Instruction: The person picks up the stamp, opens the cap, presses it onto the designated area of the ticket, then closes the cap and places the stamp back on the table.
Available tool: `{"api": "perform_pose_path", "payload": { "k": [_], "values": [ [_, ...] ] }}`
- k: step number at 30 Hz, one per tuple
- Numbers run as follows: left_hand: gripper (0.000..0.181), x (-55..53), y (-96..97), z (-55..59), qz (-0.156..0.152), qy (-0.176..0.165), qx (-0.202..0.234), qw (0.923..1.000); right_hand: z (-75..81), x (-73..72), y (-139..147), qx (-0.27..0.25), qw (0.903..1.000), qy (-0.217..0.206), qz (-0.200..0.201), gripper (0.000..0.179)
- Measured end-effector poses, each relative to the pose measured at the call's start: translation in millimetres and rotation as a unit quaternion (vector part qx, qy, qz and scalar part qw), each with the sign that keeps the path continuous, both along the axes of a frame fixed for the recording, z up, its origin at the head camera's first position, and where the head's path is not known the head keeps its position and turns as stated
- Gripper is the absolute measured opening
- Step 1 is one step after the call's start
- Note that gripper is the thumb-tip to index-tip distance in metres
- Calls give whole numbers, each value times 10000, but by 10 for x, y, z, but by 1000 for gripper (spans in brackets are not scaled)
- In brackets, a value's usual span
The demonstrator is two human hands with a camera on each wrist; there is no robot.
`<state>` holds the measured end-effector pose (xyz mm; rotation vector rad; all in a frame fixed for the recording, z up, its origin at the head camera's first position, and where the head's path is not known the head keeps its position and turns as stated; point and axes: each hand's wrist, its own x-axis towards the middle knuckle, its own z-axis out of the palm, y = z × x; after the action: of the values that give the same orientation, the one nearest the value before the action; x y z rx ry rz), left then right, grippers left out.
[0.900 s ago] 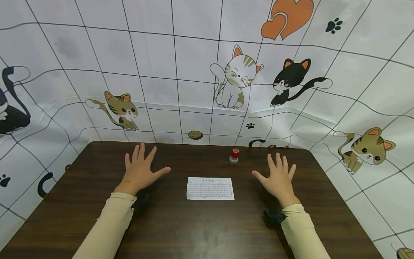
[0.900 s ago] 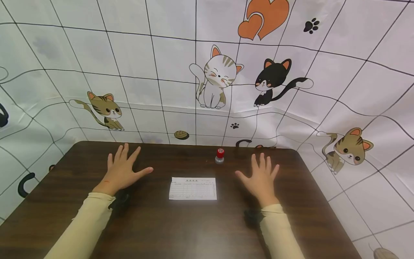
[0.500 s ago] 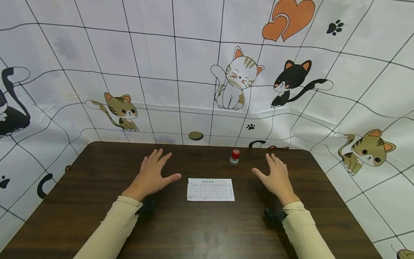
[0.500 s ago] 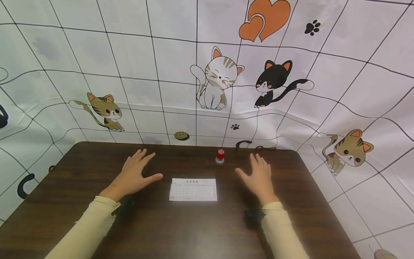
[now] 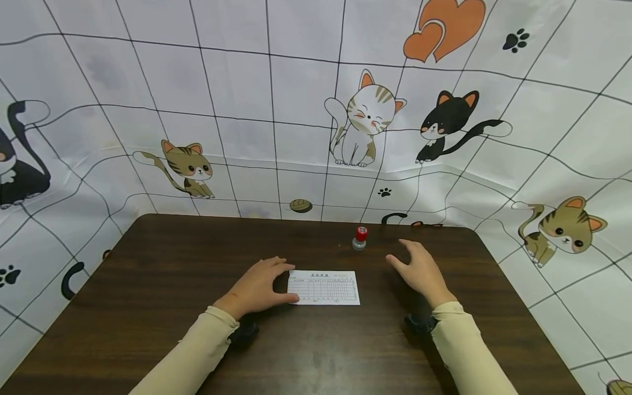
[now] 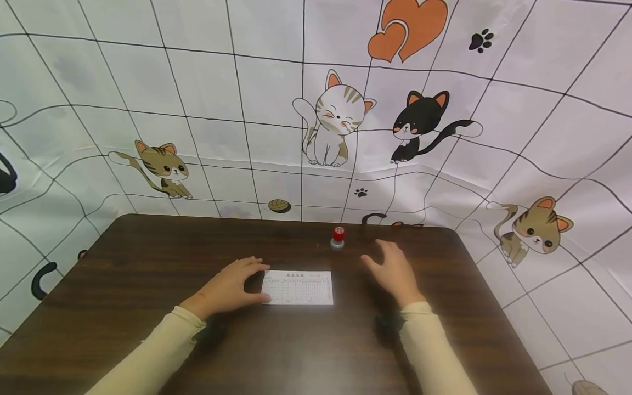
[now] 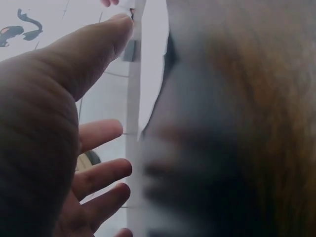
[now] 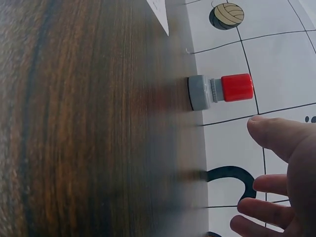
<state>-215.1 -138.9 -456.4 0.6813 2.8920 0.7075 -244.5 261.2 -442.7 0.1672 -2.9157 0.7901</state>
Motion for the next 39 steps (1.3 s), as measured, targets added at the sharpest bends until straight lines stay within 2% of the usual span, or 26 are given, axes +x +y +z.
{"api": "perform_pose_path", "payload": {
  "k": [6,16,30,39],
  "values": [
    [80,-15,58,-45,13,-10,-70,10000,5,-17,10,5,10000,-62,-10,70],
    [79,-24,78,-36,55,188,-185,9996,48,2,5,18,9999,-121,-45,68],
    [76,-164,20,-88,137,56,-137,9998,6,15,64,31,9999,-147,-17,70],
    [75,-226,9,-63,216,15,-152,9997,12,-9,89,35,9999,-163,4,68]
  ]
}}
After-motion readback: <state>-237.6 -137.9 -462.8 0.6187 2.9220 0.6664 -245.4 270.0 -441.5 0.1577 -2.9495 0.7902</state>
